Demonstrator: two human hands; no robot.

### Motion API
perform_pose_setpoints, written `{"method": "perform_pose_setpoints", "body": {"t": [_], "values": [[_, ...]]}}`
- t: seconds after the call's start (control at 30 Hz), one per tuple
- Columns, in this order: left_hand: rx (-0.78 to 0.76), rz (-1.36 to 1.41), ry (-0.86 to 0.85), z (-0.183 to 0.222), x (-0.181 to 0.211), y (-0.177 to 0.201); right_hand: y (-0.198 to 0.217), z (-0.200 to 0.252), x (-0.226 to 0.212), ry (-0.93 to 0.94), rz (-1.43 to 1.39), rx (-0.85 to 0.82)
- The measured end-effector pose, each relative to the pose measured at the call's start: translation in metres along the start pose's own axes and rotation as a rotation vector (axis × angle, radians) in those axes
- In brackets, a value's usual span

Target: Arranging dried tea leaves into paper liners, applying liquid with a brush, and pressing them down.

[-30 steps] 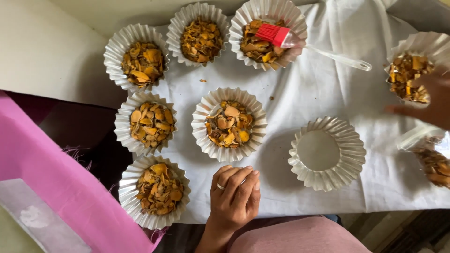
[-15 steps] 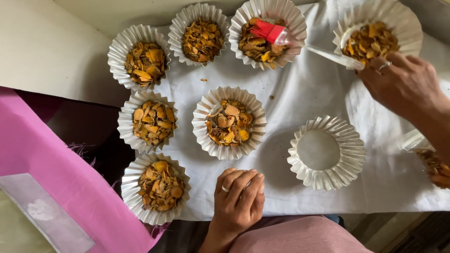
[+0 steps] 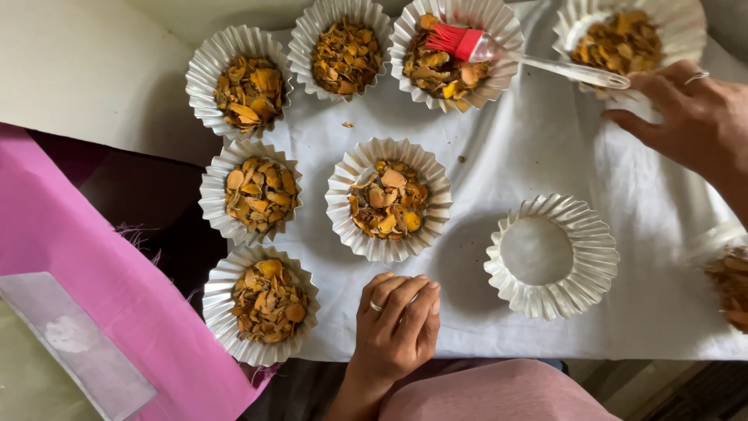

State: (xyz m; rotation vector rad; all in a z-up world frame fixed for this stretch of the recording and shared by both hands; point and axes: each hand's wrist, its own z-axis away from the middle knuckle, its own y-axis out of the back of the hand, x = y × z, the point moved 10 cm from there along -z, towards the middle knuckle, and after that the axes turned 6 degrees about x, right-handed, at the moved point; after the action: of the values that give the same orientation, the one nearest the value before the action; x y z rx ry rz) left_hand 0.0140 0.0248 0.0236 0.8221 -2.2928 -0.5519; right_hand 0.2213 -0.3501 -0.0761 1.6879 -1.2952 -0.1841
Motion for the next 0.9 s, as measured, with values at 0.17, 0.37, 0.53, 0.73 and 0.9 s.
{"method": "perform_pose_setpoints", "body": {"t": [0.17,0.37,0.53,0.73,0.9], "values": [[-0.014,0.013,-0.015,-0.007,0.004,-0.004,0.014,-0.019,-0.014,-0.01,-0.23,-0.047],[-0.32,0.127,-0.137,0.009,0.025,-0.055,0.046,-0.019,0.001,-0.329,-0.588,-0.148],[-0.303,0.023,-0.268,0.002,0.043,-0.09,0.106,-0.02,-0.028,-0.24,-0.624,-0.18],[-0.319,-0.135,-0.194,-0.014,0.028,-0.109,0.158,-0.044,-0.067,-0.228,-0.757,-0.083],[-0.205,-0.371,-0.098,-0.03,0.012,-0.108,0.184,-0.082,-0.099,-0.012,-0.635,-0.051]]}}
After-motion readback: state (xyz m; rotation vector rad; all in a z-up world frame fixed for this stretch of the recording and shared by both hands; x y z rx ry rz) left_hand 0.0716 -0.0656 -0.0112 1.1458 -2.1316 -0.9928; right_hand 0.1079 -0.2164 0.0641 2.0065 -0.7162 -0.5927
